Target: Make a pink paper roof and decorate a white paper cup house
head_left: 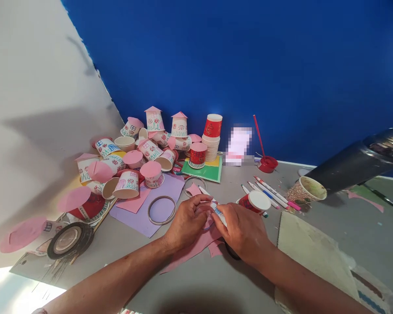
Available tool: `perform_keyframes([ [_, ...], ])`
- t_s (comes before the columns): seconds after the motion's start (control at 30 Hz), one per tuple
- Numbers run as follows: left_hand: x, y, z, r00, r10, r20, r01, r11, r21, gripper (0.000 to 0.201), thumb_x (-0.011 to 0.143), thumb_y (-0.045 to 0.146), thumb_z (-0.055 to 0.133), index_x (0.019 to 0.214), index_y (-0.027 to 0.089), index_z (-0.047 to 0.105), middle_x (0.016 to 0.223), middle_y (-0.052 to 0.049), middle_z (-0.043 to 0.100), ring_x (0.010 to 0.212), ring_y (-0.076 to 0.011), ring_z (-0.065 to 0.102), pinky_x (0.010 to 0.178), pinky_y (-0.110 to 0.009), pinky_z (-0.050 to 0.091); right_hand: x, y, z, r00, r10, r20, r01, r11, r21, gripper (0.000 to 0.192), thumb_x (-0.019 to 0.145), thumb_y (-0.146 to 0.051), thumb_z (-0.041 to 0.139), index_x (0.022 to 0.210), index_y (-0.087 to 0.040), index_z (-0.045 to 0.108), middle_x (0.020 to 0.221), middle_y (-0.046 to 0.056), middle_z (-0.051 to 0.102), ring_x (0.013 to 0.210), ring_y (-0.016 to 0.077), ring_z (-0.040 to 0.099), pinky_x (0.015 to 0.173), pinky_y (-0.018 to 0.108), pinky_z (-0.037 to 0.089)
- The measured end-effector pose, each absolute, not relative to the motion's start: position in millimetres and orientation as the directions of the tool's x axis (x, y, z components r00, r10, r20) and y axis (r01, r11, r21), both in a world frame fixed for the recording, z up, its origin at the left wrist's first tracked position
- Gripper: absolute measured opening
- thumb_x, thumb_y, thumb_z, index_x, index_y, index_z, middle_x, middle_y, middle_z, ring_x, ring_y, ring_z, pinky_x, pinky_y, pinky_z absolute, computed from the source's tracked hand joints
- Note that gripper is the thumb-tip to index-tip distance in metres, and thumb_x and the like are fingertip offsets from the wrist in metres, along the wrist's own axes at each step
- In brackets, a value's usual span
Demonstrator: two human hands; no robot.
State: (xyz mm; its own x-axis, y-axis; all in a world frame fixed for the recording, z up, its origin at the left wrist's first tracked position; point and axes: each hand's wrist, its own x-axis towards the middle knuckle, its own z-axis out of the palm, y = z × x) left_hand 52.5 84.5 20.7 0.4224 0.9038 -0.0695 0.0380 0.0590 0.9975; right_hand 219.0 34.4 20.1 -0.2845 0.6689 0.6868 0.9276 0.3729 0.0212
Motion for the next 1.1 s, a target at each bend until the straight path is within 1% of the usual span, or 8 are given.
perform_keyframes([
  [0.1,52.6,84.0,17.2,0.436,0.895,-0.091,0.006,0.098,0.995,0.040,0.075,0.012,0.058,0.113,0.017,0.067,0.100,-0.009,0.081,0.096,-0.0228,0.077,0.076,-0.028,0.057,217.7,35.0,21.0,-0.247,0.681,0.690,0.938,0.348,-0.007,0.028,0.109,-0.028,0.046,0.090,-0.018,0.063,0.065,0.001,0.070,0.057,0.0165,0.068,0.057,0.030,0.038],
  [0.3,54.2,82.8,16.8,0.418,0.907,-0.043,0.004,0.046,0.999,0.042,0.073,0.008,0.057,0.112,0.017,0.069,0.109,-0.009,0.081,0.108,-0.0236,0.076,0.091,-0.030,0.057,217.9,35.8,25.7,-0.202,0.712,0.672,0.953,0.301,-0.032,0.026,0.106,-0.029,0.050,0.085,-0.019,0.062,0.060,0.000,0.070,0.053,0.0158,0.069,0.055,0.030,0.035],
  [0.43,55.0,81.5,19.3,0.393,0.916,-0.077,0.008,0.080,0.997,0.048,0.070,0.006,0.057,0.115,0.015,0.071,0.110,-0.009,0.080,0.107,-0.0232,0.076,0.088,-0.028,0.057,219.2,37.8,28.5,-0.188,0.731,0.656,0.965,0.263,-0.017,0.030,0.105,-0.029,0.050,0.078,-0.021,0.060,0.054,0.001,0.067,0.049,0.0160,0.066,0.053,0.031,0.031],
  [0.5,54.3,81.3,21.4,0.377,0.918,-0.118,0.047,0.109,0.993,0.053,0.067,0.006,0.058,0.117,0.014,0.072,0.096,-0.006,0.080,0.086,-0.0190,0.076,0.069,-0.024,0.054,222.7,40.7,29.9,-0.171,0.738,0.653,0.972,0.234,-0.010,0.032,0.105,-0.030,0.049,0.077,-0.021,0.060,0.053,0.001,0.067,0.048,0.0164,0.064,0.053,0.031,0.030],
  [0.57,53.2,82.6,23.5,0.365,0.915,-0.172,0.097,0.146,0.985,0.057,0.066,0.007,0.059,0.121,0.013,0.071,0.068,0.003,0.070,0.055,-0.0116,0.060,0.048,-0.021,0.037,228.0,43.4,31.7,-0.150,0.733,0.664,0.977,0.213,-0.013,0.032,0.106,-0.031,0.048,0.080,-0.021,0.062,0.055,0.002,0.069,0.049,0.0172,0.064,0.053,0.032,0.030],
  [0.67,51.6,87.2,25.5,0.323,0.915,-0.242,0.052,0.238,0.970,0.061,0.063,0.010,0.064,0.124,0.010,0.068,0.053,0.011,0.053,0.042,-0.0060,0.037,0.045,-0.021,0.024,234.3,43.0,33.9,-0.147,0.704,0.695,0.973,0.228,-0.024,0.029,0.106,-0.033,0.049,0.083,-0.021,0.063,0.062,0.002,0.072,0.054,0.0178,0.067,0.056,0.031,0.033],
  [0.87,51.5,90.7,24.5,0.277,0.918,-0.284,-0.055,0.311,0.949,0.070,0.065,0.017,0.074,0.133,0.014,0.062,0.098,-0.005,0.074,0.063,-0.0112,0.059,0.058,-0.024,0.046,226.5,33.6,25.8,-0.304,0.706,0.639,0.916,0.401,-0.006,0.023,0.106,-0.029,0.052,0.088,-0.020,0.063,0.066,0.001,0.069,0.060,0.0165,0.067,0.060,0.031,0.036],
  [1.1,53.0,83.9,22.8,0.334,0.887,-0.318,-0.082,0.363,0.928,0.067,0.067,0.017,0.080,0.132,0.016,0.065,0.095,-0.008,0.078,0.073,-0.0189,0.067,0.067,-0.033,0.057,216.6,32.7,21.4,-0.357,0.684,0.636,0.913,0.399,0.084,0.031,0.108,-0.026,0.048,0.079,-0.021,0.059,0.061,0.000,0.061,0.055,0.0167,0.057,0.058,0.033,0.032],
])
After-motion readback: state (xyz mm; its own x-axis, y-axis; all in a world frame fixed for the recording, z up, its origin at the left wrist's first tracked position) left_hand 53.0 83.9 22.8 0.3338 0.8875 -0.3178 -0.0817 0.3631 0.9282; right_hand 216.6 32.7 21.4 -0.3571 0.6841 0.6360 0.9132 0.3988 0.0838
